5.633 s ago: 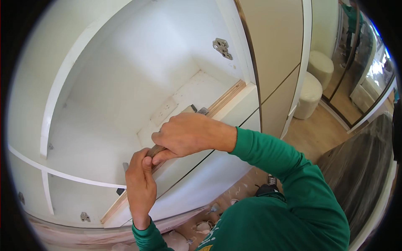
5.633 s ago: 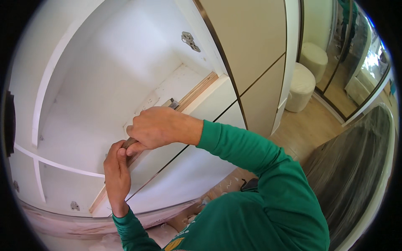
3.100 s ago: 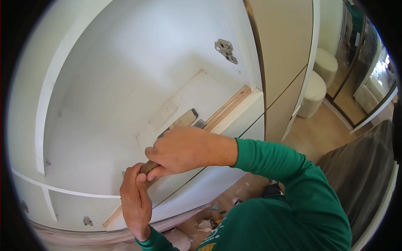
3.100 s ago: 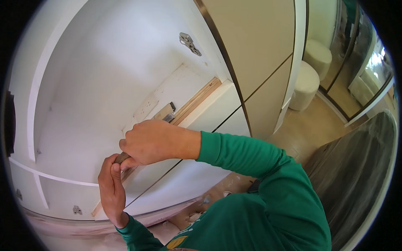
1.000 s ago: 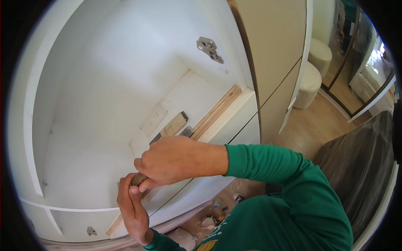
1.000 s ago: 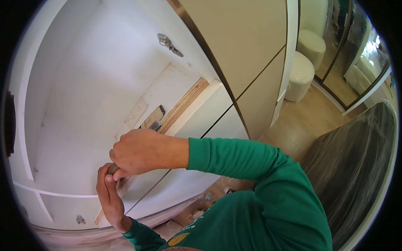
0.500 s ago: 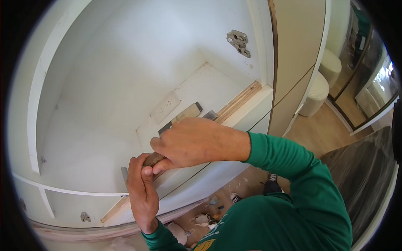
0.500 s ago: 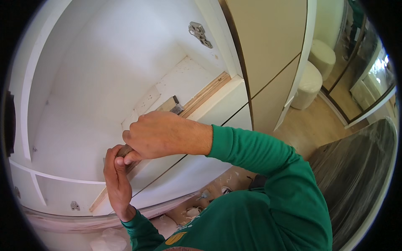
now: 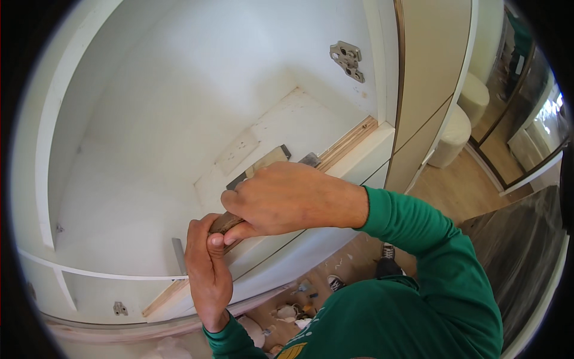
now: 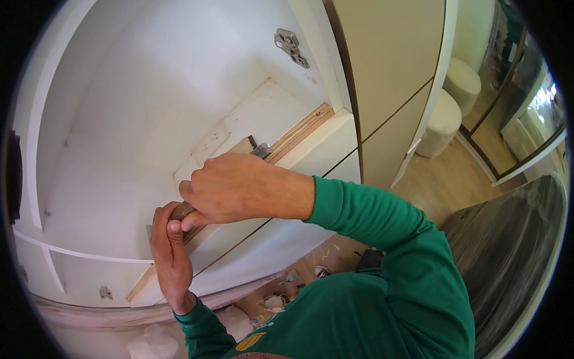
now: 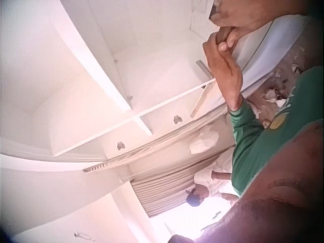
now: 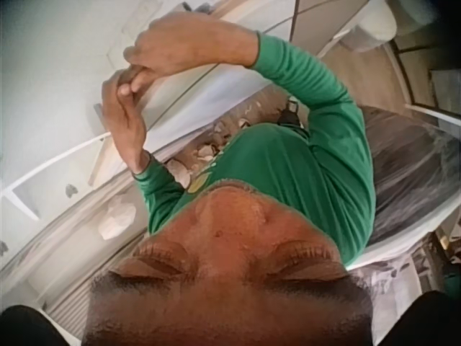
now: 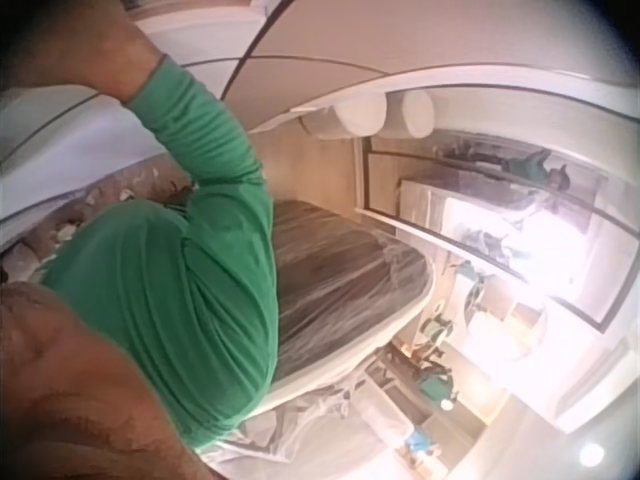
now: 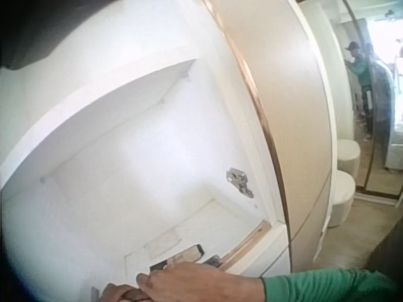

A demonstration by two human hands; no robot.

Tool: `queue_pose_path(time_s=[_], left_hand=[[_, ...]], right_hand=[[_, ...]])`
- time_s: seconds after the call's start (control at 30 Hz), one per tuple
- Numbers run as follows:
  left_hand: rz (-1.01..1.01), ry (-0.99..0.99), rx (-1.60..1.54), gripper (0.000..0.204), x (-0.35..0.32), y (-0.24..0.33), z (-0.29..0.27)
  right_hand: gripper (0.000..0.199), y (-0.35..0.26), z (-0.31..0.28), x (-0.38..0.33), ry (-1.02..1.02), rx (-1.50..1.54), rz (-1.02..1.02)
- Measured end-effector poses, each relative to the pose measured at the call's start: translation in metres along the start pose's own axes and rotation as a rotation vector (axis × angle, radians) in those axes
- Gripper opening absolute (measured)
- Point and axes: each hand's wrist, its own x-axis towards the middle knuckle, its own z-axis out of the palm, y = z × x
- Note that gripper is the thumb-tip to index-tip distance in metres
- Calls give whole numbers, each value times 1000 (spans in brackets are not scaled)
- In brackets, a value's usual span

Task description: The person applies a strip of adhesive tape to the wooden edge of a white cabinet frame and smooths it down by hand before tearing or cutting the tape.

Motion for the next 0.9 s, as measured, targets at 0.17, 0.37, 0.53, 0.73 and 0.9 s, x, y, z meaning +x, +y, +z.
queue_pose_path(time_s=[0.17, 0.37, 0.53, 0.73, 0.9], left_hand=[[14, -6, 15, 36, 2, 0, 1], [-7, -13, 9, 36, 4, 6, 3], [17, -7, 35, 38, 6, 2, 7], [3, -20, 23, 38, 9, 7, 9], [8, -20, 21, 37, 11, 9, 10]], right_hand=[[70, 0, -4, 0, -24, -15, 22], [71, 1, -7, -2, -37, -28, 36], [72, 3, -10, -4, -47, -37, 35], [73, 4, -15, -5, -75, -51, 55], [71, 4, -16, -7, -50, -44, 55]])
